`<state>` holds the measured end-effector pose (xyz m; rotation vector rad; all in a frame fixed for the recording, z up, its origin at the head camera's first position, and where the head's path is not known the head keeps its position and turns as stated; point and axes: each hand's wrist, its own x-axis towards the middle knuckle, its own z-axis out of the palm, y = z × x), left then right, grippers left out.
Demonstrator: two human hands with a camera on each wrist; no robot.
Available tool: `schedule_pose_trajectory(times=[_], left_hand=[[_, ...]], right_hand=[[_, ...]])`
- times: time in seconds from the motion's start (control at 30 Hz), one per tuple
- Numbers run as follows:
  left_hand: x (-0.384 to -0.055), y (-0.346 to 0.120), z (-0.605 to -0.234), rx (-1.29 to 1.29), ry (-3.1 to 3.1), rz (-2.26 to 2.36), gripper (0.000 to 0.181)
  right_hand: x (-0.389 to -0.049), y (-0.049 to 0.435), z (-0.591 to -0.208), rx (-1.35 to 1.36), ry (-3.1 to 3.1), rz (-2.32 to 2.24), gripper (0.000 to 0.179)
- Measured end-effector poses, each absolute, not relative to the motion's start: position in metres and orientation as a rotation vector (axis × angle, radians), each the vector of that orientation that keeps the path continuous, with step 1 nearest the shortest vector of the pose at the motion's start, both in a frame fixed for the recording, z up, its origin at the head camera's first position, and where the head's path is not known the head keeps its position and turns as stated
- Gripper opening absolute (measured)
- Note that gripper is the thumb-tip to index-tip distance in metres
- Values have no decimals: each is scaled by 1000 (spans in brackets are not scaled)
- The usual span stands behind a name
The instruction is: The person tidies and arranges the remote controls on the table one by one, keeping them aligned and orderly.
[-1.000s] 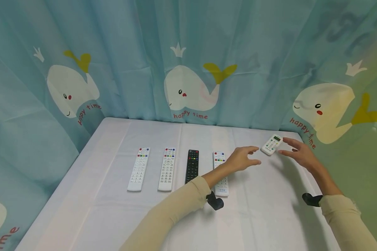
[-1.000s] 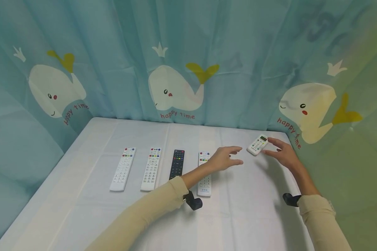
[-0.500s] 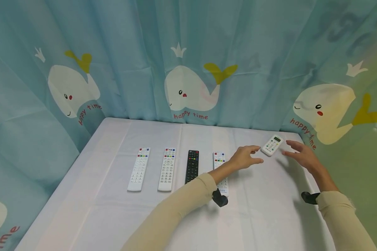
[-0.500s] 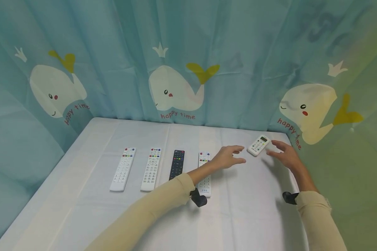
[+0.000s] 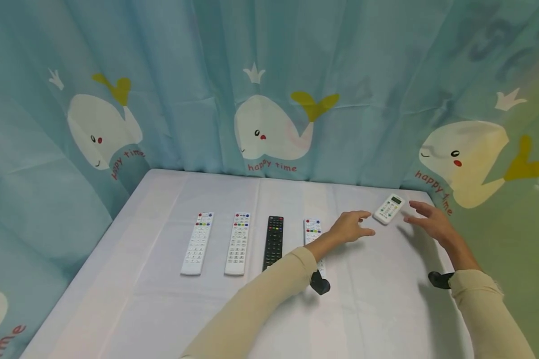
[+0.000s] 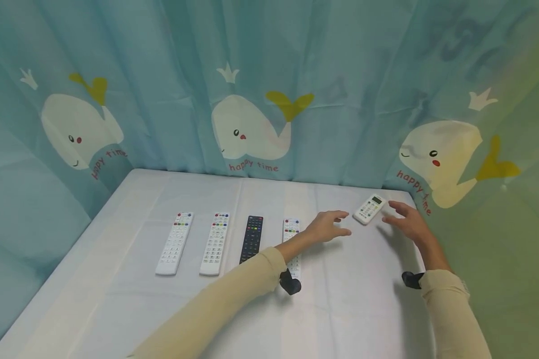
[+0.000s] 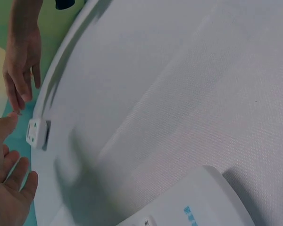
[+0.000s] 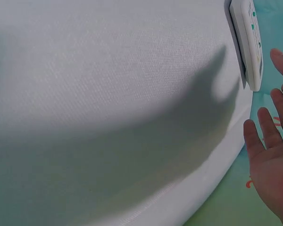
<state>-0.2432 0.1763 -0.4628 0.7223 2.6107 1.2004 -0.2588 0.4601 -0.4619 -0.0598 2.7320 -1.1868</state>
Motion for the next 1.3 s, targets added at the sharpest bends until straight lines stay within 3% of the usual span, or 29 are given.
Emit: schedule_pose_trajectory(times=[0.73, 1.3], left_hand=[[-258, 196, -470, 577, 2577, 1192, 55], [-270, 209, -480, 664, 2665, 1018, 63]], right_hand=[[-275, 463, -467, -48, 2691, -1152, 83], [-291, 462, -478, 4, 2656, -1087, 89]])
